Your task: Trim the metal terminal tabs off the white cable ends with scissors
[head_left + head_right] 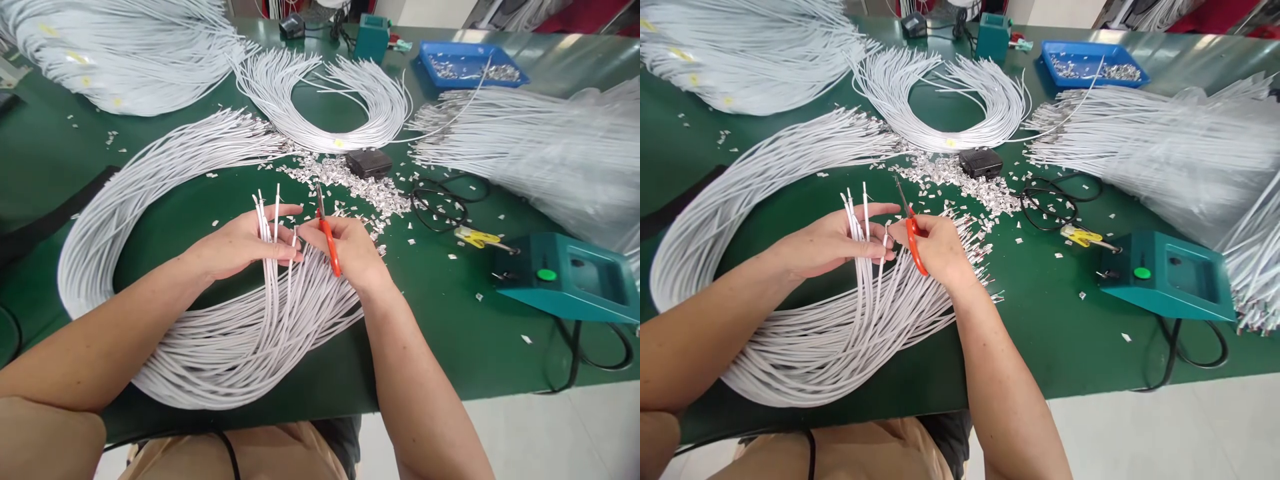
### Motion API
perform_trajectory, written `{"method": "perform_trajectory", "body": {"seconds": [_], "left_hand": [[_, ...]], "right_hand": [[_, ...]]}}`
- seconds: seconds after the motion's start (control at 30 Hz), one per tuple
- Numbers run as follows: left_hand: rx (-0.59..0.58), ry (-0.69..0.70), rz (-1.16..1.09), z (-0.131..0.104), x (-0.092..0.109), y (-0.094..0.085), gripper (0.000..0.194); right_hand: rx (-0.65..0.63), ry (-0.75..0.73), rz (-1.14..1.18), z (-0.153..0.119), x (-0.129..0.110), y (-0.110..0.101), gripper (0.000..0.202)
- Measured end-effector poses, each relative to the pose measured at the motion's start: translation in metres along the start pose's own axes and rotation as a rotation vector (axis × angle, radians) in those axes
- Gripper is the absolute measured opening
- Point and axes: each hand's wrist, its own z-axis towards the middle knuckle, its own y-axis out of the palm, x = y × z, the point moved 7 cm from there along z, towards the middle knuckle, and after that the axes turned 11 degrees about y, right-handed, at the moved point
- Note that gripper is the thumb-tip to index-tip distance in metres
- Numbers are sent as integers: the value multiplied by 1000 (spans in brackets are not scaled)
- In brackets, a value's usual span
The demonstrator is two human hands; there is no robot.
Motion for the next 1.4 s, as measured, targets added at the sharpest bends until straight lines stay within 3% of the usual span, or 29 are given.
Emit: {"method": "perform_trajectory", "body": {"seconds": [0.07, 0.3, 0.37, 0.47, 0.67, 1.07, 1.4], "left_hand": [[-6, 4, -2, 0, 0, 1, 75], [-47, -4, -51, 0, -8, 6, 51], [-22, 3, -59, 0, -8, 4, 51], [64, 30, -57, 1, -6, -3, 57], [207, 177, 30, 2, 7, -15, 49], [269, 249, 157, 1, 11, -13, 45], [246, 255, 154, 1, 10, -14, 41]], "right_hand": [[-106, -2, 56, 0, 1, 3, 24], [-290, -13, 217, 0, 4, 14, 28], [-245, -15, 203, -1, 3, 13, 32], [-72, -30, 80, 0, 0, 4, 33], [251, -61, -520, -1, -3, -14, 38], [285, -115, -758, -6, -8, -5, 43], [338, -157, -876, -8, -8, -1, 35]]}}
